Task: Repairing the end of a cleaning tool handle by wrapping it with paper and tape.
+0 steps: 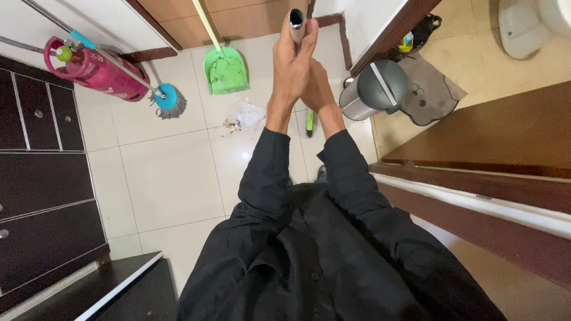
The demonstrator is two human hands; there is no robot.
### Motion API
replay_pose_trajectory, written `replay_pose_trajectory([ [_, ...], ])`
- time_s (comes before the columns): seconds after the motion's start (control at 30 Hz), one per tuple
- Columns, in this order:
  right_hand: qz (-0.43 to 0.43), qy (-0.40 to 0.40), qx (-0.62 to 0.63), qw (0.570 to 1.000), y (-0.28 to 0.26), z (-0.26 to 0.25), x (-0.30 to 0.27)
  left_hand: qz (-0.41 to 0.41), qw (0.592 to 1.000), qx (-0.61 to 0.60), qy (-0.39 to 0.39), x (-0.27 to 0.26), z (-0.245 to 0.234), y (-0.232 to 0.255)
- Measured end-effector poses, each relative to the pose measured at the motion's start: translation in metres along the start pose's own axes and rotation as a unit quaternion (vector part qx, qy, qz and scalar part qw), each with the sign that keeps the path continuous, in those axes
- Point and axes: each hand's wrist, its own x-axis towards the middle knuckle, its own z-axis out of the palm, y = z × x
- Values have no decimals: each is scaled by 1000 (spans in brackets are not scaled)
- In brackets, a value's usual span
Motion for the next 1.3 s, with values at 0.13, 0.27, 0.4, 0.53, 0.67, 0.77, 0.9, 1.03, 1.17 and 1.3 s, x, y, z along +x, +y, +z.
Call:
replay_pose_trajectory([
  [0.13, 60, -18, 38, 997, 12, -14, -1, -48, 998, -22, 19, -7, 13, -14],
  [0.27, 15, -23, 58, 998, 49, -22, -6, -79, 995, -8, 54, -16, 33, -27],
  [0.4, -27, -27, 8, 999, 90, -27, -14, -143, 987, -27, 72, -20, 55, -11],
  [0.53, -55, -32, 60, 996, 90, -39, -16, -109, 989, -29, 96, -26, 68, -17],
  [0.67, -103, -52, 78, 990, 74, -36, -17, -49, 991, 44, 119, -34, 64, -24],
  [0.77, -130, -58, 87, 986, 69, -30, -20, -28, 988, 83, 130, -37, 62, -14],
  [0.9, -90, -113, 72, 987, 68, -9, -12, -24, 982, 126, 139, -34, 51, -3],
  [1.03, -184, -81, 73, 977, 67, 11, -7, -6, 983, 123, 137, -30, 39, -3],
  [1.17, -171, -93, 29, 980, 78, 38, 5, -9, 981, 142, 132, -21, 21, -12],
  [1.3, -168, -89, 84, 978, 78, 46, 16, -36, 980, 148, 126, -3, 15, -1],
])
